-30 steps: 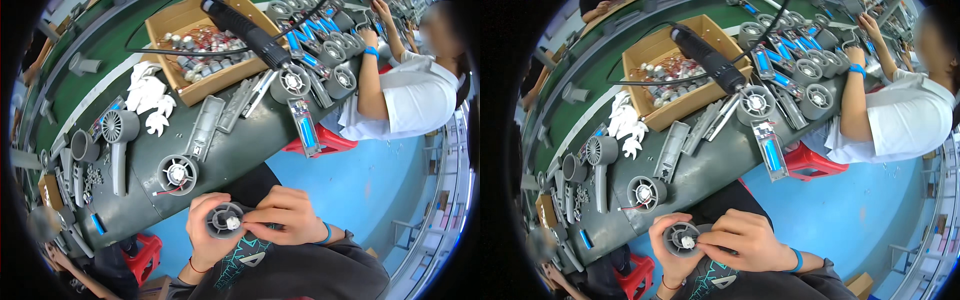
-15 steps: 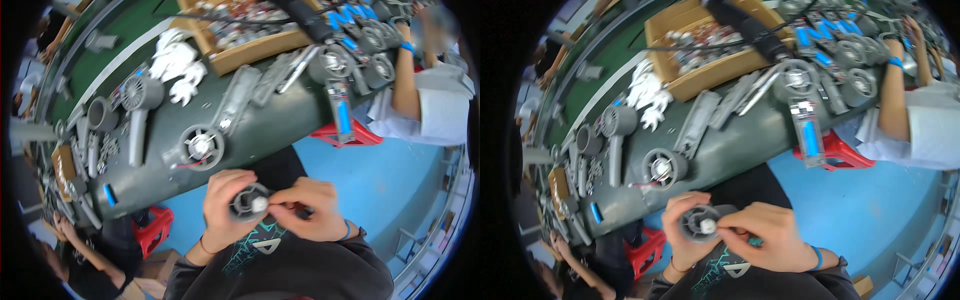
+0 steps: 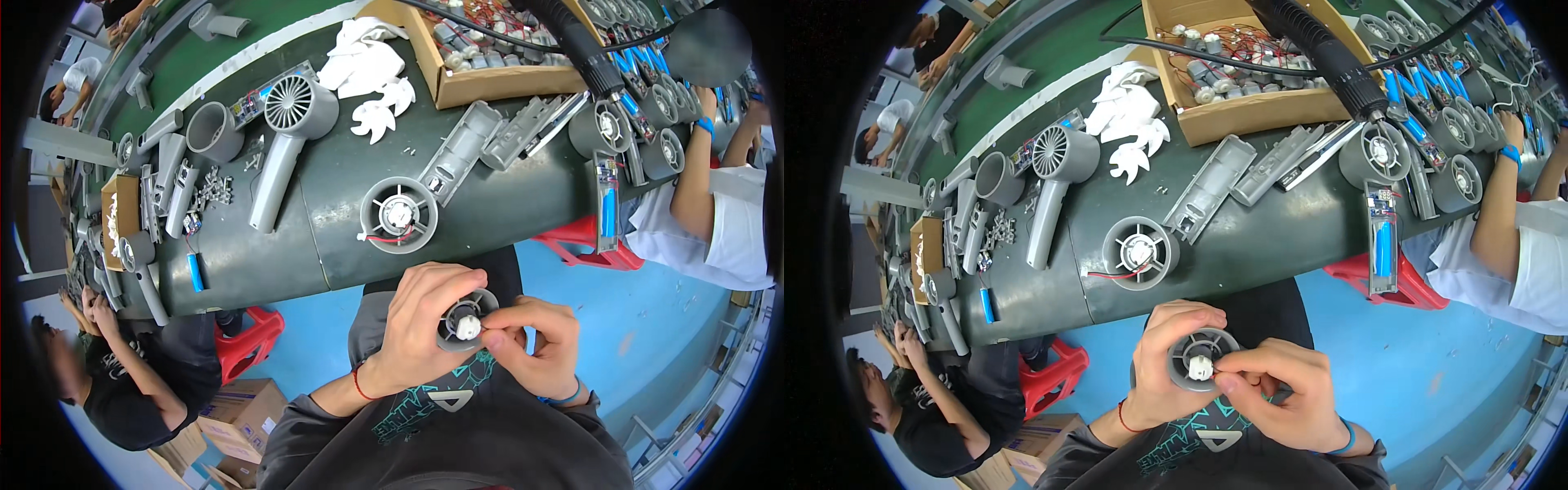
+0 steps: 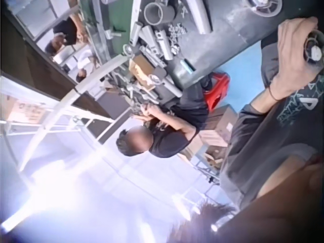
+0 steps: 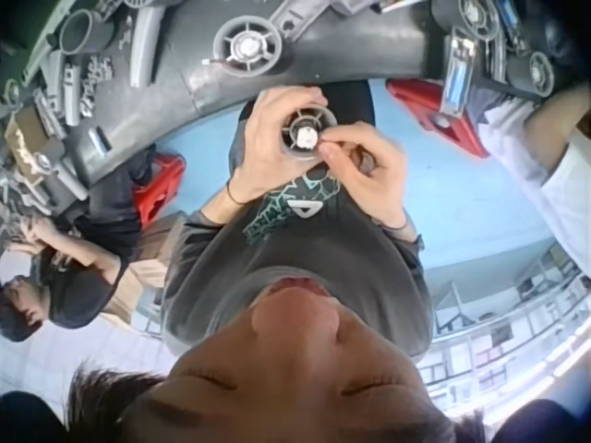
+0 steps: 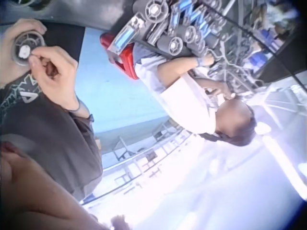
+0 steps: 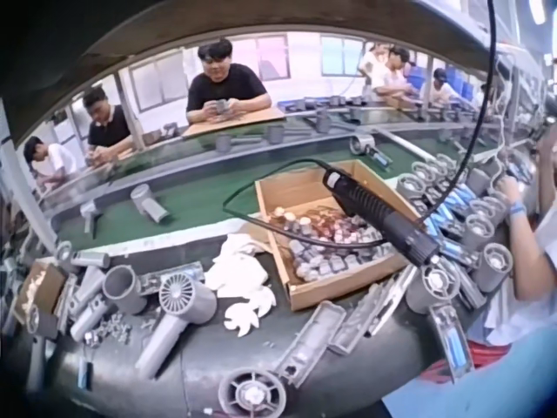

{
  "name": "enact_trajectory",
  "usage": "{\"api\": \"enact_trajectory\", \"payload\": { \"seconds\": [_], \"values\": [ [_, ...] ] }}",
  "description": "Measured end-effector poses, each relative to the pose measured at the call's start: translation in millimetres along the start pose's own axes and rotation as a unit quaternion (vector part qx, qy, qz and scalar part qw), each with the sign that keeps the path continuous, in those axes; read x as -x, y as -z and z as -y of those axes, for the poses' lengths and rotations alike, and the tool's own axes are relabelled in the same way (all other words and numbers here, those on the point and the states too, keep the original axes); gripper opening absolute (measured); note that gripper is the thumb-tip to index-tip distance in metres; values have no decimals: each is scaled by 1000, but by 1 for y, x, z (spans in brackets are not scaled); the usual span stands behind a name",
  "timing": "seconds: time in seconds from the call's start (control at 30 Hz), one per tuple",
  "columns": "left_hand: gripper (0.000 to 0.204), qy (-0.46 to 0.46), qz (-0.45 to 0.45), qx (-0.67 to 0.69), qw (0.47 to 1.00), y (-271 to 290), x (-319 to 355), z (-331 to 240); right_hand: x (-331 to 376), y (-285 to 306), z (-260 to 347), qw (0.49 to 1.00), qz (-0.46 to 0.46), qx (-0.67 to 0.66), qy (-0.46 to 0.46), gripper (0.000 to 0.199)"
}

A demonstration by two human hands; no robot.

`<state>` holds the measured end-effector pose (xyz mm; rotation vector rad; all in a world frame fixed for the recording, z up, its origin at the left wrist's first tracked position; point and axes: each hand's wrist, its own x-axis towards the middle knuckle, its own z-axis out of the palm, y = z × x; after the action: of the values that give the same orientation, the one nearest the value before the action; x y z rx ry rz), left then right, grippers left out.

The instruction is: Assembling components of handheld electronic fans using an electric screwdriver on a production line.

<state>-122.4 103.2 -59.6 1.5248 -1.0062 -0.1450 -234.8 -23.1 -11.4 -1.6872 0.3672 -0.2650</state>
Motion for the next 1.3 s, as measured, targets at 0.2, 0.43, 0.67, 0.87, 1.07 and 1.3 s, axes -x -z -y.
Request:
{"api": "enact_trajectory", "payload": {
  "seconds": [0.2, 0.43, 0.67, 0.87, 1.07, 1.3],
  "values": [
    [71, 9, -5, -23, 1000, 5, 0, 1, -3, -9, 9, 995, -32, 69, -57, 13],
    [74, -36, 21, -82, 996, 13, -3, 1, -10, -5, 7, 956, -18, 266, 119, 27],
    [75, 32, 16, -16, 999, 19, 0, -4, -24, 1, 12, 946, 41, 256, 196, 35],
    [78, 108, 41, 21, 993, 26, 1, -15, -28, 3, -3, 866, 17, 328, 377, 50],
    [83, 199, 122, 123, 964, 37, -3, -21, -46, 10, 5, 823, 78, 330, 456, 50],
    [87, 264, 180, 206, 925, 41, -3, -20, -56, 16, 23, 741, 196, 390, 511, 46]
  ]
}}
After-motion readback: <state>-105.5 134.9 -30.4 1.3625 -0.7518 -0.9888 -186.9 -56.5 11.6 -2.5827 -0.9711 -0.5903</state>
